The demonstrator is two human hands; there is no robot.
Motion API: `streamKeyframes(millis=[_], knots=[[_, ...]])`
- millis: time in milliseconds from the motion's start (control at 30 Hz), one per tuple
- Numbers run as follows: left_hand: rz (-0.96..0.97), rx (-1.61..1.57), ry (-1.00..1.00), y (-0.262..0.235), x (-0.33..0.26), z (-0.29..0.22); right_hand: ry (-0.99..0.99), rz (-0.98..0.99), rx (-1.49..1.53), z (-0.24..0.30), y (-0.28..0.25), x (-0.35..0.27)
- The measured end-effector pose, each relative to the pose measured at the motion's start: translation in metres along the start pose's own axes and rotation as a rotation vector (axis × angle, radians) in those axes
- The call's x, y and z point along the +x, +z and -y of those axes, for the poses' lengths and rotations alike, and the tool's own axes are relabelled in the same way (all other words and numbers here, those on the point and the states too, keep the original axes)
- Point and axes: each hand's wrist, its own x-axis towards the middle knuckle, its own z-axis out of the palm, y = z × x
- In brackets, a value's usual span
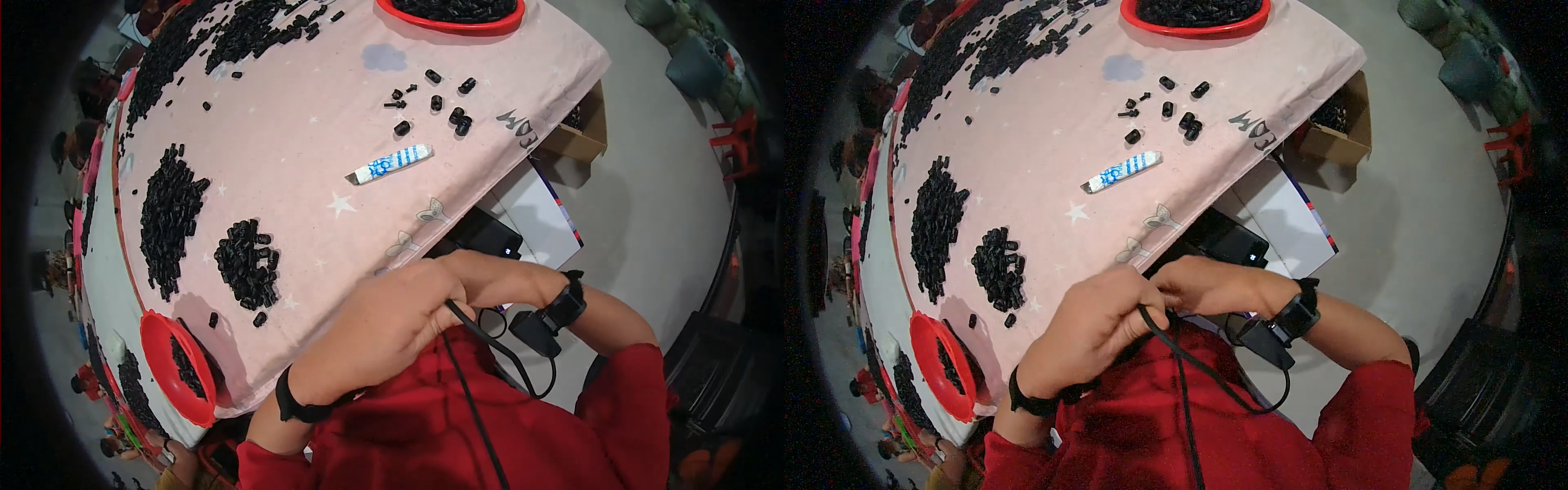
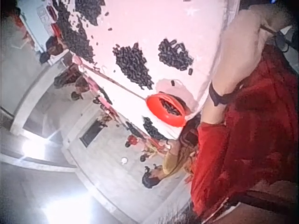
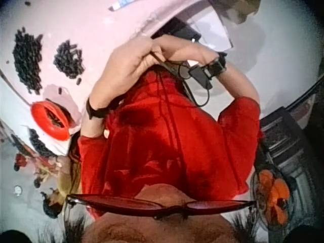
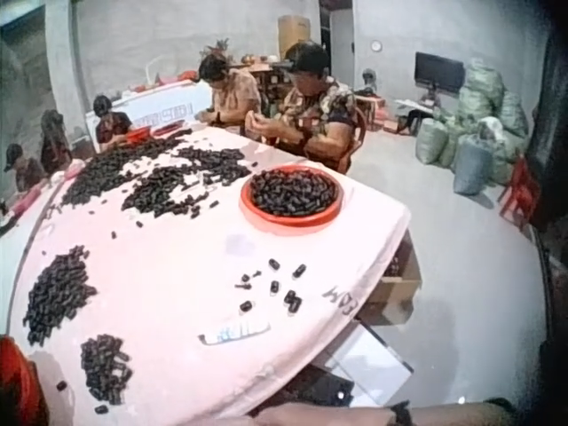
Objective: Sorting small black plastic components into piles and inspecting them at a shared work table.
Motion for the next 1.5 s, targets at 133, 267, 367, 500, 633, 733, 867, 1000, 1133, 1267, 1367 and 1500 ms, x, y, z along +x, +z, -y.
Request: streamKeyframes(millis=[133, 267, 367, 500, 633, 733, 867, 1000, 1133, 1267, 1367, 1500], knots=[[-0.181, -0.252, -0.328, -0.002, 0.004, -0.009, 0.184, -0.056, 0.166, 0.016, -0.015, -0.009], [-0.115, -0.312, -0.492, 0.008, -0.004, 0.019, 0.21, -0.04, 0.331, 0.031, -0.018, -0.023], [0.067, -0.212, -0.417, 0.024, -0.012, 0.039, 0.128, -0.063, 0.308, 0.037, -0.018, -0.03], [0.315, -0.04, -0.464, 0.044, -0.011, 0.053, 0.056, -0.112, 0.377, 0.053, -0.019, -0.042], [0.338, -0.149, -0.214, 0.07, -0.014, 0.075, -0.031, -0.15, 0.411, 0.068, -0.02, -0.046], [0.324, -0.096, -0.166, 0.062, -0.006, 0.053, -0.086, -0.16, 0.385, 0.075, -0.02, -0.051], [0.178, 0.027, -0.091, 0.062, -0.014, 0.051, -0.116, -0.198, 0.527, 0.087, -0.028, -0.056], [0.112, -0.016, -0.15, 0.052, -0.009, 0.027, -0.168, -0.309, 0.684, 0.093, -0.031, -0.068], [0.137, -0.095, -0.182, 0.037, 0.0, 0.015, 0.05, -0.391, 0.388, 0.05, -0.03, -0.07], [0.065, -0.175, -0.218, 0.029, 0.0, 0.009, 0.364, -0.266, 0.402, -0.003, -0.014, -0.067], [0.044, -0.137, -0.164, 0.026, 0.0, 0.006, 0.247, -0.233, -0.041, -0.044, 0.023, -0.056], [0.018, -0.128, -0.101, 0.024, 0.01, -0.005, 0.038, -0.213, -0.027, -0.087, 0.056, -0.025]])
